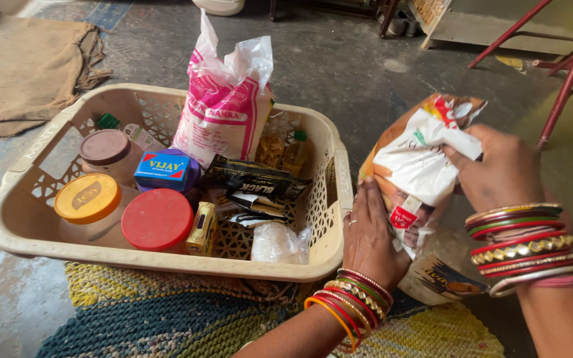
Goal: The person unloads groceries from a plastic basket onto the floor, handling items one by one. They remove a large jar, a bottle of dark liquid, a bag of flour, a packet of biscuits, and several small boxes and containers, placing them beside the basket.
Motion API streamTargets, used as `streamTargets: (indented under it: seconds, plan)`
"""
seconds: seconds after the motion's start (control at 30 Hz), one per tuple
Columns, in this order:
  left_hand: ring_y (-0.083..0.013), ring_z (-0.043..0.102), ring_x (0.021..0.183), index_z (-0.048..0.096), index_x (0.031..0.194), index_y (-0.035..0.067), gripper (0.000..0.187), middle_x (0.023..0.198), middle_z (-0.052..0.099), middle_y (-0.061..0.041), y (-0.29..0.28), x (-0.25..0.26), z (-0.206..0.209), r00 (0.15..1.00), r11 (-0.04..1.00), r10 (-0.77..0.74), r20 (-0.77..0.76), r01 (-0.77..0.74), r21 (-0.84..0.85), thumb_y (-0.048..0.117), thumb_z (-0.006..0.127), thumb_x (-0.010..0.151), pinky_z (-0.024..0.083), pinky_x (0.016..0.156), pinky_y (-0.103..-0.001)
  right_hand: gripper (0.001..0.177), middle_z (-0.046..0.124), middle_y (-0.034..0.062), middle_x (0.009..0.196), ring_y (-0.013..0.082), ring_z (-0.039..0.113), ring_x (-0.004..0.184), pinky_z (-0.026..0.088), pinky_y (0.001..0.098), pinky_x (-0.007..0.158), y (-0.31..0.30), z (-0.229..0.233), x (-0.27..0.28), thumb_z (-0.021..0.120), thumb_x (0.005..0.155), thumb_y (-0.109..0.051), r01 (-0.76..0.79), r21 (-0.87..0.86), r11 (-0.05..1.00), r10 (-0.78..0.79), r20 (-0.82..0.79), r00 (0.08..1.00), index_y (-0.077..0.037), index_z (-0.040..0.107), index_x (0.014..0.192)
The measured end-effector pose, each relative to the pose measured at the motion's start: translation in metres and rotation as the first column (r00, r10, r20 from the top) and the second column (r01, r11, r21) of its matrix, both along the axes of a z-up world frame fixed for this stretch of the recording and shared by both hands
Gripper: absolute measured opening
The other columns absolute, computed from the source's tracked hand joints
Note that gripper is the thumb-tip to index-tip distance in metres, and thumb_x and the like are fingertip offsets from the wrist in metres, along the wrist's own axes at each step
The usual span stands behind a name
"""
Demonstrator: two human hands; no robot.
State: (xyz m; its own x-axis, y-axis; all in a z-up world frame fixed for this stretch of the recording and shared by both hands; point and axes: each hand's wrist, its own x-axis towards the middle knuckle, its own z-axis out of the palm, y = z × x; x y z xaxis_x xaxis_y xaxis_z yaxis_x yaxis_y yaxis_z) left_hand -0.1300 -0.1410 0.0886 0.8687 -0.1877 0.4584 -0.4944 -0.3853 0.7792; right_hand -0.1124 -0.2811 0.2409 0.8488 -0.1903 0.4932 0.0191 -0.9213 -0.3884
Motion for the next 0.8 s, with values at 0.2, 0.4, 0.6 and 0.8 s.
streamTargets:
  seconds: [0.2, 0.4, 0.6, 0.8]
  plan:
    - [-0.052, 0.021, 0.15, 0.005, 0.169, 0.003, 0.124, 0.157, 0.019, -0.042, 0.005, -0.015, 0.001, 0.998, 0.956, -0.068, 0.014, 0.061, 0.288, 0.047, 0.084, 0.084, 0.015, 0.115, -0.067, 0.023, 0.071, 0.023, 0.085, 0.039, 0.073, 0.08, 0.054, 0.0488, 0.07, -0.015, -0.045, -0.001, 0.077, 0.089, -0.025, 0.103, -0.082, 0.991, -0.116, -0.168, 0.979, -0.008, 0.076, 0.105]
    - [-0.0505, 0.001, 0.153, 0.002, 0.161, 0.005, 0.144, 0.163, 0.007, -0.036, 0.024, -0.013, 0.002, 0.969, 0.764, -0.185, -0.161, 0.245, 0.596, 0.068, 0.085, 0.06, 0.0, 0.118, -0.067, 0.02, 0.071, 0.0219, 0.086, 0.0411, 0.071, 0.084, 0.055, 0.0496, 0.071, -0.015, -0.113, 0.017, 0.078, 0.084, -0.023, 0.067, -0.049, 0.997, -0.076, -0.203, 0.976, -0.009, 0.076, 0.099]
    - [-0.0424, -0.002, 0.155, 0.009, 0.157, -0.005, 0.131, 0.166, 0.008, -0.025, 0.016, -0.001, 0.0, 0.964, 0.643, -0.175, -0.201, 0.266, 0.718, 0.069, 0.074, 0.071, -0.002, 0.12, -0.067, 0.013, 0.071, 0.0225, 0.086, 0.0412, 0.071, 0.086, 0.056, 0.0488, 0.071, -0.002, -0.19, 0.031, 0.074, 0.085, -0.013, 0.056, 0.06, 0.997, -0.049, -0.118, 0.992, -0.007, 0.074, 0.096]
    - [-0.0441, 0.012, 0.153, 0.024, 0.157, -0.003, 0.095, 0.165, 0.016, -0.027, 0.012, 0.018, -0.034, 0.997, 0.612, -0.08, 0.006, 0.045, 0.789, 0.043, 0.065, 0.085, 0.008, 0.119, -0.064, 0.015, 0.072, 0.0215, 0.09, 0.0409, 0.071, 0.089, 0.056, 0.0486, 0.074, -0.014, -0.245, 0.049, 0.069, 0.088, -0.007, 0.081, 0.105, 0.991, -0.083, 0.015, 0.996, -0.01, 0.072, 0.102]
